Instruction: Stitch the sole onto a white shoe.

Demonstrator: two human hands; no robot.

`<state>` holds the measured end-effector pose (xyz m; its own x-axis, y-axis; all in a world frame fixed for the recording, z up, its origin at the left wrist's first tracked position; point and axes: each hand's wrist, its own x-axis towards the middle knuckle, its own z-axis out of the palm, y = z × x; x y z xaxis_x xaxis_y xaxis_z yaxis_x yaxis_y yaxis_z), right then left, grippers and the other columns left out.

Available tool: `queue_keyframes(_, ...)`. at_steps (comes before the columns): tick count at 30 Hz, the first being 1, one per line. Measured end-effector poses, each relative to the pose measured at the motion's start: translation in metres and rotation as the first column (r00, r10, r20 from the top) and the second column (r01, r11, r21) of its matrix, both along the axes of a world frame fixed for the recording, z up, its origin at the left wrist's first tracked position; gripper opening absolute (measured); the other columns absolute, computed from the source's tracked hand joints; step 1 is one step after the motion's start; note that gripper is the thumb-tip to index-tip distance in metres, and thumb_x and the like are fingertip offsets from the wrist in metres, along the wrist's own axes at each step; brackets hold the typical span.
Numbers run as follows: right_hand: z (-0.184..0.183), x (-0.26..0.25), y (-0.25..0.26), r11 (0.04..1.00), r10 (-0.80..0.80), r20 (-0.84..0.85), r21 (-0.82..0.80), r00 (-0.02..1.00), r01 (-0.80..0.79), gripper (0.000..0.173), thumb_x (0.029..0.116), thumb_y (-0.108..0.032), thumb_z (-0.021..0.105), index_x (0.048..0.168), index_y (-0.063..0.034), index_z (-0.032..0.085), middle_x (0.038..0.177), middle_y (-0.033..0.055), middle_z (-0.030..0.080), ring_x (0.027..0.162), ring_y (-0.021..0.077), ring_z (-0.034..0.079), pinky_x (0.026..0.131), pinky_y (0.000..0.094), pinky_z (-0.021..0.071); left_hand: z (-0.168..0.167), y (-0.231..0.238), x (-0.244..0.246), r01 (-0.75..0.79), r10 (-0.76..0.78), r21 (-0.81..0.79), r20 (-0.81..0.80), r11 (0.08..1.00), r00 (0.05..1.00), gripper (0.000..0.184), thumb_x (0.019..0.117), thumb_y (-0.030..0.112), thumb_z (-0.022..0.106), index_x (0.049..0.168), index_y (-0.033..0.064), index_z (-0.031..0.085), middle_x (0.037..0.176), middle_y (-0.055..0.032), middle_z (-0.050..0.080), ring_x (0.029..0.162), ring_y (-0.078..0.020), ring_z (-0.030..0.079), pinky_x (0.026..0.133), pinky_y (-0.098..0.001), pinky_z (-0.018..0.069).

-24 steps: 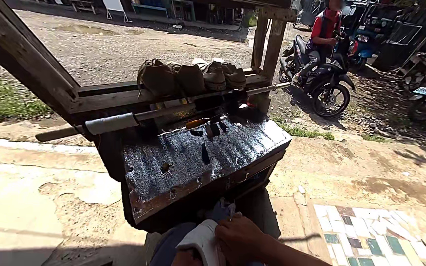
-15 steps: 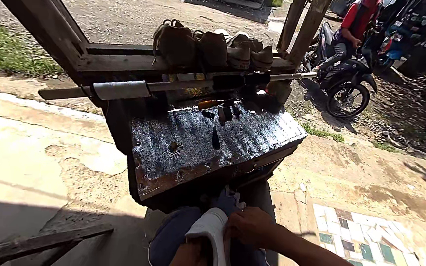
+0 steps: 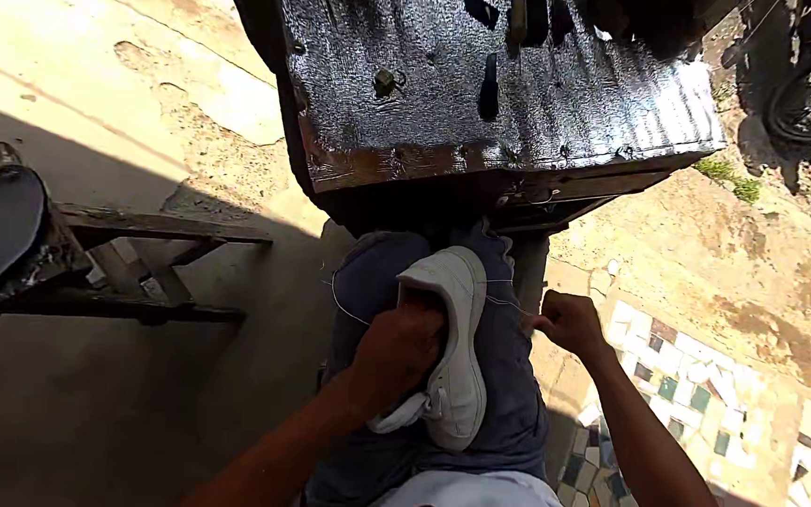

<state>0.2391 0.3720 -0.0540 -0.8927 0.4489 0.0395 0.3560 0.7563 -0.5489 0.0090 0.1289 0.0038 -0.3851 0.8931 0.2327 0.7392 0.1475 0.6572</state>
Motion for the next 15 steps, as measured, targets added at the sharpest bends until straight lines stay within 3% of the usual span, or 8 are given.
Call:
queue_keyframes(2,-0.001,0.002,-0.017,0.982,0.107,-0.113,-0.141,0.988,-0.123,0.076,0.09,-0.078,0.052,0.066,-0.0062,0.055,0.054,0.0038,0.051,0.047,0.0137,0.049,0.047,0.0347,0.0429,0.007,-0.004,0.003,0.054,-0.07,-0.111,-0.148,0.992,0.987,0.013,0.0872,0.004,0.06,0.076,0.001,0.066,0.071,-0.0156,0.065,0.059,-0.0334,0.067,0.048,-0.0486,0.0522)
queue_keyframes(5,0.005,0.006,-0.031,0.93,0.149,-0.256,-0.292,0.955,-0.223,0.074,0.088,-0.078,0.057,0.066,-0.0079,0.052,0.056,0.0027,0.049,0.048,0.0097,0.046,0.048,0.029,0.0394,0.013,-0.01,0.006,0.073,-0.131,-0.214,-0.266,0.974,0.955,0.007,0.0838,0.002,0.063,0.083,0.0006,0.069,0.079,-0.0165,0.068,0.059,-0.0333,0.067,0.046,-0.0477,0.0517)
queue_keyframes(8,0.019,-0.005,-0.043,0.905,0.112,-0.414,-0.332,0.903,-0.264,0.056,0.0944,-0.058,0.067,0.077,-0.0058,0.058,0.067,0.0027,0.058,0.061,0.0042,0.056,0.056,0.0207,0.0461,0.013,-0.011,0.005,0.089,-0.148,-0.21,-0.287,0.974,0.946,0.008,0.0835,0.002,0.062,0.084,0.001,0.07,0.079,-0.0158,0.069,0.058,-0.0326,0.067,0.045,-0.0465,0.0509)
queue_keyframes(11,0.037,-0.033,-0.065,0.953,-0.077,-0.401,-0.299,0.913,-0.051,0.022,0.0991,-0.024,0.068,0.097,-0.0024,0.07,0.089,0.0043,0.067,0.068,-0.0003,0.056,0.059,0.0145,0.0477,0.011,-0.01,0.004,0.102,-0.162,-0.211,-0.29,0.972,0.943,0.009,0.0834,0.003,0.062,0.085,0.002,0.071,0.079,-0.0147,0.068,0.058,-0.0313,0.066,0.045,-0.0457,0.0504)
queue_keyframes(13,0.046,-0.054,-0.08,0.97,-0.196,-0.227,-0.19,0.954,0.154,0.023,0.0972,-0.026,0.068,0.11,-0.0087,0.076,0.103,0.0047,0.067,0.07,0.0051,0.058,0.059,0.0226,0.0516,0.011,-0.009,0.005,0.103,-0.166,-0.218,-0.295,0.971,0.941,0.008,0.0828,0.004,0.063,0.085,0.0023,0.071,0.079,-0.0145,0.069,0.058,-0.0314,0.067,0.045,-0.0457,0.0502)
queue_keyframes(15,0.052,-0.071,-0.092,0.965,-0.242,-0.098,-0.123,0.965,0.23,0.022,0.0964,-0.028,0.067,0.108,-0.0116,0.077,0.111,0.007,0.066,0.076,0.0123,0.064,0.063,0.0329,0.0559,0.011,-0.008,0.005,0.097,-0.164,-0.227,-0.298,0.969,0.94,0.007,0.0826,0.004,0.064,0.084,0.0021,0.07,0.078,-0.0146,0.068,0.058,-0.0317,0.066,0.045,-0.046,0.0498)
